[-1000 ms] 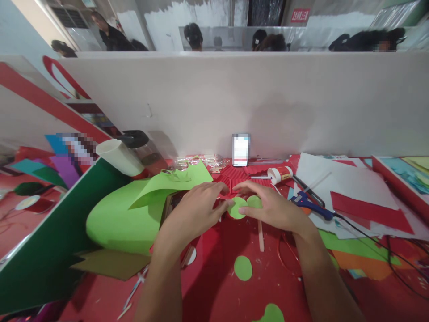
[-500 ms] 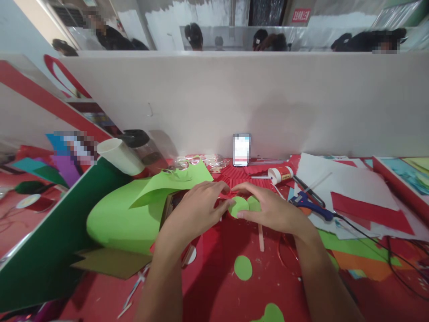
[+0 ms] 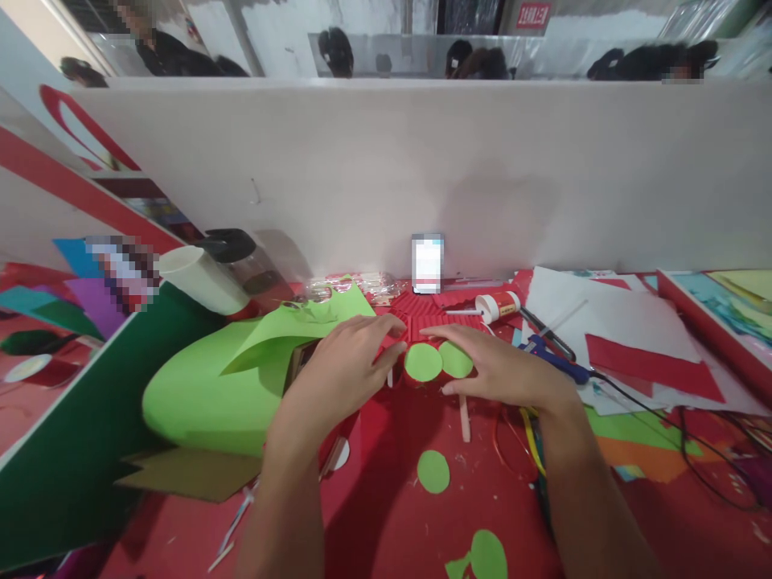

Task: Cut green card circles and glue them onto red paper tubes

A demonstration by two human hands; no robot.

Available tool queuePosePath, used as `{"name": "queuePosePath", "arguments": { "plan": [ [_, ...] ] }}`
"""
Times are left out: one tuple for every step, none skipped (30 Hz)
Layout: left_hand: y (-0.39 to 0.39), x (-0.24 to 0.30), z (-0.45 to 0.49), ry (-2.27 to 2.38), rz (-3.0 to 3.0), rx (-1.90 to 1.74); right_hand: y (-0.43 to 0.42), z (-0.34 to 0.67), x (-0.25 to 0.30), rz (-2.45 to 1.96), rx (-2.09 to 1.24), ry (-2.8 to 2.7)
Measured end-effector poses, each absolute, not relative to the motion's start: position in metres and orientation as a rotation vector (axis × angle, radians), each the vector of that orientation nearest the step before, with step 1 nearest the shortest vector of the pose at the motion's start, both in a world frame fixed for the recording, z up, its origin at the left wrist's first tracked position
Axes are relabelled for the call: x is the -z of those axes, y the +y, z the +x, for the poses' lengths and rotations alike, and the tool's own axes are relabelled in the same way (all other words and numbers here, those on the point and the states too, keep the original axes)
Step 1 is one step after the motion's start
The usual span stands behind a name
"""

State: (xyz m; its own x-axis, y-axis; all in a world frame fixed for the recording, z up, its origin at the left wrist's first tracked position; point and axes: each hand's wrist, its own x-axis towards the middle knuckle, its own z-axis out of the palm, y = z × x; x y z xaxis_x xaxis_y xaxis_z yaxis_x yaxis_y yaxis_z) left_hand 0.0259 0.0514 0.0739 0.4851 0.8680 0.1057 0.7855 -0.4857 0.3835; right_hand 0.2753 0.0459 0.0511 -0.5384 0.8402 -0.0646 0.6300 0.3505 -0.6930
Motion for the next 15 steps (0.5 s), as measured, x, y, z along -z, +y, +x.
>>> {"name": "queuePosePath", "arguments": {
  "plan": [
    [0.052, -0.074, 0.025, 1.410, 2.449, -0.437, 0.046, 0.276, -0.051, -1.320, -0.953, -2.320],
    [0.053, -0.075, 0.023, 1.420, 2.442, -0.466, 0.047, 0.277, -0.050, -1.338, -0.927, -2.320],
    [0.054, -0.076, 0.022, 1.437, 2.426, -0.504, 0.047, 0.277, -0.050, -1.358, -0.906, -2.316],
    [0.054, -0.076, 0.020, 1.466, 2.406, -0.549, 0.048, 0.277, -0.051, -1.372, -0.888, -2.312],
    [0.055, -0.077, 0.018, 1.504, 2.384, -0.596, 0.048, 0.276, -0.051, -1.378, -0.875, -2.308],
    [0.056, -0.077, 0.016, 1.545, 2.364, -0.642, 0.048, 0.276, -0.051, -1.376, -0.865, -2.305],
    [0.057, -0.077, 0.014, 1.585, 2.347, -0.680, 0.048, 0.276, -0.052, -1.371, -0.859, -2.301],
    [0.058, -0.078, 0.012, 1.620, 2.335, -0.712, 0.048, 0.276, -0.052, -1.366, -0.856, -2.298],
    [0.059, -0.077, 0.009, 1.649, 2.328, -0.732, 0.048, 0.277, -0.053, -1.365, -0.859, -2.294],
    [0.060, -0.077, 0.007, 1.674, 2.323, -0.740, 0.048, 0.279, -0.053, -1.369, -0.863, -2.288],
    [0.060, -0.077, 0.005, 1.696, 2.320, -0.737, 0.047, 0.281, -0.054, -1.378, -0.868, -2.281],
    [0.061, -0.076, 0.003, 1.721, 2.315, -0.732, 0.047, 0.284, -0.054, -1.392, -0.871, -2.273],
    [0.062, -0.076, 0.001, 1.743, 2.310, -0.725, 0.047, 0.287, -0.055, -1.410, -0.870, -2.262],
    [0.063, -0.075, -0.001, 1.761, 2.306, -0.718, 0.047, 0.290, -0.055, -1.430, -0.868, -2.252],
    [0.063, -0.074, -0.002, 1.773, 2.305, -0.709, 0.048, 0.294, -0.055, -1.452, -0.866, -2.240]
  ]
}}
